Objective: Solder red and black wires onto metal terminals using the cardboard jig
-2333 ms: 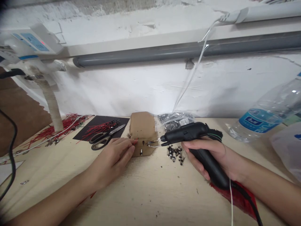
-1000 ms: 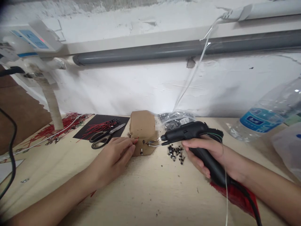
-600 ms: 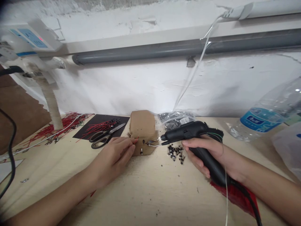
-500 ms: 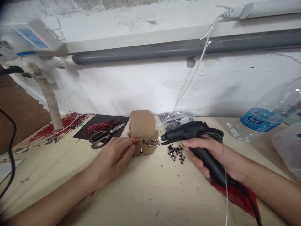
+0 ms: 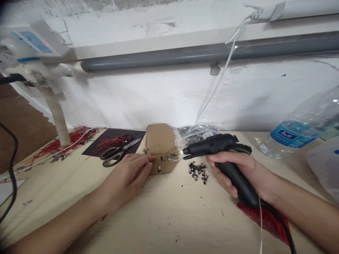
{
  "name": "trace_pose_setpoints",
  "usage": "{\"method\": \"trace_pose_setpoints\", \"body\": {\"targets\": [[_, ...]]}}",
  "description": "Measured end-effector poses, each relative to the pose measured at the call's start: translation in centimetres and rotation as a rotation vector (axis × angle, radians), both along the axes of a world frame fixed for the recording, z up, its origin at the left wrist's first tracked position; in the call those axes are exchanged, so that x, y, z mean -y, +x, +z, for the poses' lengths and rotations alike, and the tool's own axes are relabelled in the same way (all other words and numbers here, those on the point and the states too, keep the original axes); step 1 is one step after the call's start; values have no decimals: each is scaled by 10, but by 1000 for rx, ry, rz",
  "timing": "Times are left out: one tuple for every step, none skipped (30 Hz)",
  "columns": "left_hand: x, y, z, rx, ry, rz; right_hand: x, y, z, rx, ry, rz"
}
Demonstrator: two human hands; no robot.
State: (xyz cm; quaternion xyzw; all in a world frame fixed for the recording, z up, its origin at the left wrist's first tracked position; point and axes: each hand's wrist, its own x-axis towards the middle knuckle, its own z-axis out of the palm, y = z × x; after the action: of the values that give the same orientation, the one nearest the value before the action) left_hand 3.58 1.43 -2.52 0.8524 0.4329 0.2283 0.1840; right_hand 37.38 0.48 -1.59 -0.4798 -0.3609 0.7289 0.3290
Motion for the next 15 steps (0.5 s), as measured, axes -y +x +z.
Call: {"method": "trace_pose_setpoints", "body": {"targets": [[0, 0, 0, -1, 0, -1, 0, 0, 0, 3, -6, 5], [0, 0, 0, -1, -1, -1, 1, 1, -1, 7, -14, 12], [0, 0, 0, -1, -1, 0, 1, 1, -2, 12, -22, 18], [0, 1, 1, -1, -1, 2, 1, 2, -3, 18, -29, 25], [0, 1, 1, 0, 1, 3, 2, 2, -4, 23, -34, 31], [0, 1, 1, 0, 1, 3, 2, 3, -5, 26, -37, 36], [-1, 2, 1, 0, 2, 2, 2, 3, -5, 28, -38, 39], [-1, 2, 1, 1, 2, 1, 2, 4, -6, 29, -37, 41], [-1, 2, 1, 1, 4, 1, 2, 4, -6, 29, -36, 42], [-1, 2, 1, 2, 6, 1, 2, 4, -7, 28, -34, 42], [-1, 2, 1, 3, 7, 1, 1, 4, -7, 28, -33, 42], [-1, 2, 0, 4, 9, 2, 1, 4, -7, 27, -32, 41], [-1, 2, 0, 5, 12, 3, 1, 4, -7, 27, -31, 39], [0, 2, 0, 5, 13, 2, 1, 3, -7, 26, -33, 39], [0, 2, 0, 6, 14, 1, 1, 3, -6, 26, -33, 37]]}}
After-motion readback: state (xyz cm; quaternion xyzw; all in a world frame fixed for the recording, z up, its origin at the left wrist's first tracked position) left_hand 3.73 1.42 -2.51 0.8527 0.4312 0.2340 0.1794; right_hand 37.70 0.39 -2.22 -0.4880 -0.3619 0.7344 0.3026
